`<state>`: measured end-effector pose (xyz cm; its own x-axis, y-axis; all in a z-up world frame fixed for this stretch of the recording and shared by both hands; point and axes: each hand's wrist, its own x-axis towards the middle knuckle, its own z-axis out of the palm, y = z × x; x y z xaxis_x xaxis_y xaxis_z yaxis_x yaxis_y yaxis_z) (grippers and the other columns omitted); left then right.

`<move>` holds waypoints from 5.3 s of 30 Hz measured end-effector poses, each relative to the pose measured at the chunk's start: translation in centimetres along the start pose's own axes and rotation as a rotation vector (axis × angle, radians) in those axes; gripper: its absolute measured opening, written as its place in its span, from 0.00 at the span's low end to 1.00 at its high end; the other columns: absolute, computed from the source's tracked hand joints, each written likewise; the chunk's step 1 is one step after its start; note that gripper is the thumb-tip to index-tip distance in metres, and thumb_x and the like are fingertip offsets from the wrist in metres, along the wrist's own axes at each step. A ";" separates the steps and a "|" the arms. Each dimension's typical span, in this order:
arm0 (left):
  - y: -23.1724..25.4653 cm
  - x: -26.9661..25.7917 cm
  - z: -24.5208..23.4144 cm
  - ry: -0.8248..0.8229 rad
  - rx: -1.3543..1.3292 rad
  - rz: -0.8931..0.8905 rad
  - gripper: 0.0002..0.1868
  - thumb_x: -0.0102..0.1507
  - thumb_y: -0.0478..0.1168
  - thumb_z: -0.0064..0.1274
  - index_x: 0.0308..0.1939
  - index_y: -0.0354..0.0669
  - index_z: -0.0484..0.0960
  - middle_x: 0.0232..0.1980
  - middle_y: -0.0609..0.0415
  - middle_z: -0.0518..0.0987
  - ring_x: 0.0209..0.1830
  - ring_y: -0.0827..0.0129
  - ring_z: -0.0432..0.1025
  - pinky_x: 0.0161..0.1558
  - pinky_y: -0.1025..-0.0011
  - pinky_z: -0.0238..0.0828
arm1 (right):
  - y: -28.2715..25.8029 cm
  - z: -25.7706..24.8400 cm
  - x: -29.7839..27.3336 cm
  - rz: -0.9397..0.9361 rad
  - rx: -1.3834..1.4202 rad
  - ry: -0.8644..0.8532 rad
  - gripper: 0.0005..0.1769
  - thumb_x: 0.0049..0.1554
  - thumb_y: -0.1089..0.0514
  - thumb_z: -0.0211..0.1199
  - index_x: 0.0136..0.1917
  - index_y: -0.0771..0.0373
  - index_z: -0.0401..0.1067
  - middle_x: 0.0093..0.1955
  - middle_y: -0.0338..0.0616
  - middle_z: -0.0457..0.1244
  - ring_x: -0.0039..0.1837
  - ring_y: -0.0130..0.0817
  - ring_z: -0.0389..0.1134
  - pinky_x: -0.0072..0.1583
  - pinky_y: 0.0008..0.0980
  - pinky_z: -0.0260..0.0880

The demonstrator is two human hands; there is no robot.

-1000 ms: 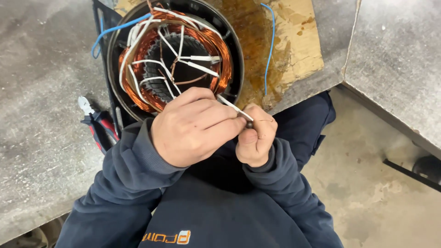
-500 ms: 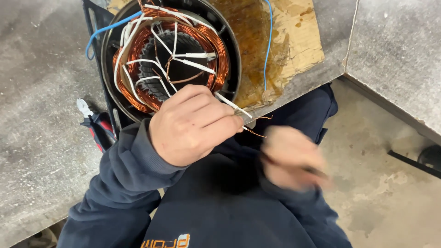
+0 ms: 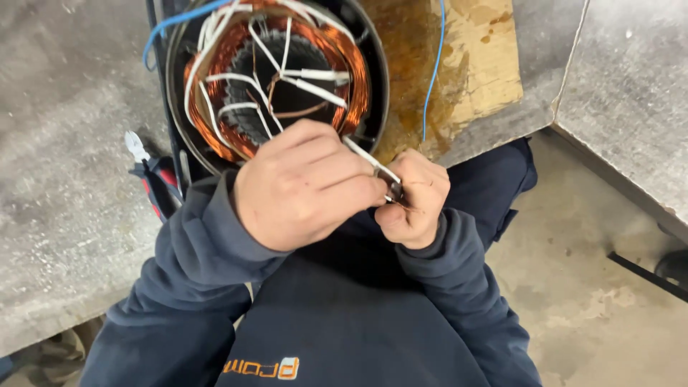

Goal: The person works on a motor stator, stripping insulation from copper wires and twisting them together. They use pliers to cut and manipulate the wires, securing connections within the stator assembly.

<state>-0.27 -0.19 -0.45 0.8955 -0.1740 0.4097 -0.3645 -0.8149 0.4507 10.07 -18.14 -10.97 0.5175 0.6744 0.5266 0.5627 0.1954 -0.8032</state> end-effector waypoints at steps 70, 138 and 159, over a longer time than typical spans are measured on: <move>0.2 0.2 0.0 0.012 -0.012 -0.042 0.05 0.65 0.38 0.59 0.45 0.50 0.83 0.42 0.63 0.79 0.45 0.66 0.73 0.53 0.67 0.66 | 0.9 -0.4 -0.1 0.018 0.157 -0.077 0.31 0.69 0.37 0.50 0.37 0.64 0.66 0.33 0.42 0.58 0.34 0.38 0.60 0.37 0.35 0.56; -0.4 -0.8 -0.3 0.245 -0.253 -0.204 0.11 0.56 0.30 0.53 0.40 0.47 0.81 0.34 0.59 0.75 0.37 0.62 0.72 0.48 0.64 0.68 | 0.2 -4.0 1.3 0.001 0.082 -0.189 0.32 0.69 0.37 0.49 0.33 0.62 0.65 0.30 0.41 0.56 0.33 0.39 0.60 0.38 0.36 0.54; -0.1 -0.7 0.2 0.234 -0.165 -0.173 0.09 0.56 0.32 0.56 0.40 0.48 0.81 0.36 0.60 0.78 0.38 0.63 0.73 0.44 0.64 0.67 | 0.9 -3.9 2.9 -0.144 -0.301 -0.160 0.22 0.63 0.45 0.58 0.37 0.63 0.67 0.31 0.44 0.53 0.32 0.43 0.57 0.37 0.38 0.53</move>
<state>-0.81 -0.04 -0.92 0.8718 0.1063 0.4782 -0.2657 -0.7176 0.6438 14.59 -18.83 -9.09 0.3253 0.7629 0.5587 0.7989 0.0944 -0.5940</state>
